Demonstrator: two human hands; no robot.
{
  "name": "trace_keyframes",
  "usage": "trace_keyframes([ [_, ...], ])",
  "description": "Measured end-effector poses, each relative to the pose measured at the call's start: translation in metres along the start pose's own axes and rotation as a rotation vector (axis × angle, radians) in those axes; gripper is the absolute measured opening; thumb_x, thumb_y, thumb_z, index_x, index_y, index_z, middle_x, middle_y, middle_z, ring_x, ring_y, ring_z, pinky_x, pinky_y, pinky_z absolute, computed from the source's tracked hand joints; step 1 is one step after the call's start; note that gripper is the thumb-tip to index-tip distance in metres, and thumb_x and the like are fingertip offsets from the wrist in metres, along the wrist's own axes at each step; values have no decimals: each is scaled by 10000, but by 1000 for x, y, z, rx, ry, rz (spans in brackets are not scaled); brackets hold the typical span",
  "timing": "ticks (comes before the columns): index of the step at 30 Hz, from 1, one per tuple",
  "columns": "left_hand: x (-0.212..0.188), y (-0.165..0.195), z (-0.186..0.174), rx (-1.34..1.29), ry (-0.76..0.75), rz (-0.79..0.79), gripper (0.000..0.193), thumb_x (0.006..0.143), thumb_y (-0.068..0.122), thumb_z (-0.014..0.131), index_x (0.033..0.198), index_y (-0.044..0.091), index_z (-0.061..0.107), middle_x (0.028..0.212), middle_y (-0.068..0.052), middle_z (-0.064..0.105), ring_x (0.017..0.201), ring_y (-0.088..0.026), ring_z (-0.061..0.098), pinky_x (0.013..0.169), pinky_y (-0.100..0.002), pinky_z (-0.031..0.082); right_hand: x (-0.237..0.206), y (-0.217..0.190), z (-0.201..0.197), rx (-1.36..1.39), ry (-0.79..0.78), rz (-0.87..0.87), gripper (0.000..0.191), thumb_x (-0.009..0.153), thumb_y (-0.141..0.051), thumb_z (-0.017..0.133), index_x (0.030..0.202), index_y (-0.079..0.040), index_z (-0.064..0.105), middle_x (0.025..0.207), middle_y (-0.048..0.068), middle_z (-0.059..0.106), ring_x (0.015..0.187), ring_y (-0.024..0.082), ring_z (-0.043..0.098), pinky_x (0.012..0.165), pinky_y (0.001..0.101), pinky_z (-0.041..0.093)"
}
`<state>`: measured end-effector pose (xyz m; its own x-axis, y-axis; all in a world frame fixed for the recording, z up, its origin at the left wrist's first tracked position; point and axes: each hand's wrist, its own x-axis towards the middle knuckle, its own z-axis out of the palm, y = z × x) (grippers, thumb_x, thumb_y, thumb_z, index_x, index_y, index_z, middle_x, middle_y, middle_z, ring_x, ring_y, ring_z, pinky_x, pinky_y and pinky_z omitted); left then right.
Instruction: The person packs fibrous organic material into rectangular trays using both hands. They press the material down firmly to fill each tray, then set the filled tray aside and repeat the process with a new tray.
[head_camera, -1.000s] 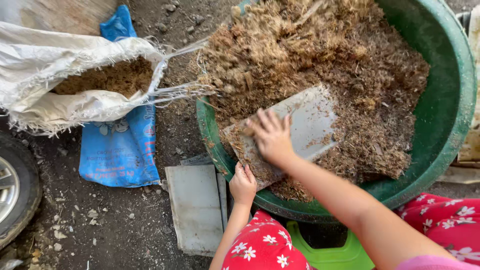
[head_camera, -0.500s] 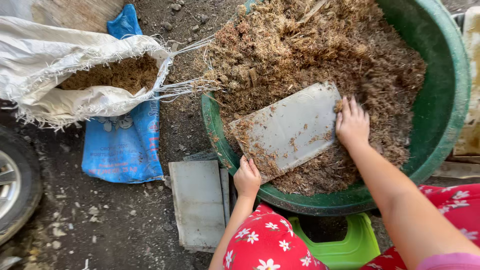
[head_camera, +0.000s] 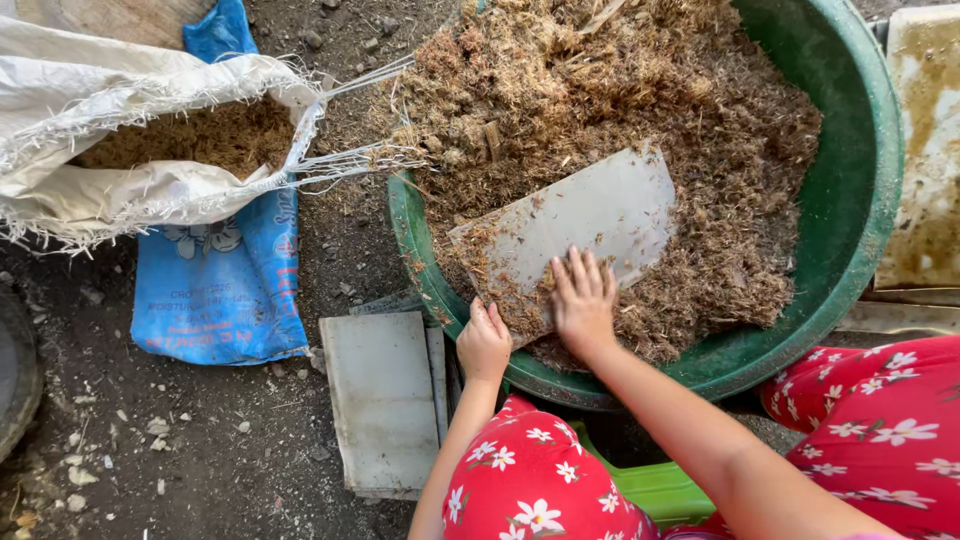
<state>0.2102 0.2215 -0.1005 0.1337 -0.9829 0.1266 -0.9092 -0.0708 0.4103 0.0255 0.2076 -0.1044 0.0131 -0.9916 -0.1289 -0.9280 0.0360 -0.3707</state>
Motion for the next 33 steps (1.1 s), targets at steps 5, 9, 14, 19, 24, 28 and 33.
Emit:
trace_keyframes([
  [5,-2,0,-1,-25,21,36,318,1019,219,574,1161,-54,654,797,-214,722,672,-381,698,585,-463,559,81,96,-34,116,83,283,606,1108,-251,392,1659,-92,200,1715,217,99,1570,385,18,1230,611,-28],
  [9,-1,2,-3,-60,41,32,310,1022,208,569,1166,-48,666,864,-223,734,710,-383,704,618,-462,568,108,183,-83,-133,31,316,565,1128,-361,363,1642,-141,286,1722,240,125,1593,409,85,1219,659,17],
  [14,0,3,0,-96,35,-1,330,1024,208,553,1186,-52,678,850,-213,741,713,-378,711,632,-462,573,82,208,-93,42,-7,545,691,996,-484,460,1597,-165,341,1624,223,276,1456,436,267,1119,675,250],
  [19,1,4,-1,-118,26,-25,360,1023,230,542,1208,-45,681,860,-216,744,721,-380,714,637,-469,575,58,186,-81,-71,-127,582,615,989,-475,530,1530,-182,526,1501,255,488,1324,472,481,1058,586,432],
  [24,6,8,-2,-114,-2,-58,382,1016,257,541,1213,-36,688,872,-219,744,718,-381,717,637,-472,578,57,151,-84,276,-193,546,678,942,-535,620,1459,-103,541,1398,249,558,1227,407,557,1035,488,425],
  [28,4,9,-6,-173,-13,-69,408,999,296,576,1222,-24,694,833,-201,744,707,-383,709,626,-475,567,64,103,-80,707,-163,484,579,1031,-484,522,1391,-37,599,1391,209,645,1313,357,585,1133,452,432],
  [33,4,11,-11,-163,55,-11,447,975,370,657,1185,-23,683,820,-195,733,693,-374,706,618,-464,567,69,64,-71,459,107,131,556,1124,-399,407,1599,-109,389,1676,156,334,1552,330,263,1276,499,207],
])
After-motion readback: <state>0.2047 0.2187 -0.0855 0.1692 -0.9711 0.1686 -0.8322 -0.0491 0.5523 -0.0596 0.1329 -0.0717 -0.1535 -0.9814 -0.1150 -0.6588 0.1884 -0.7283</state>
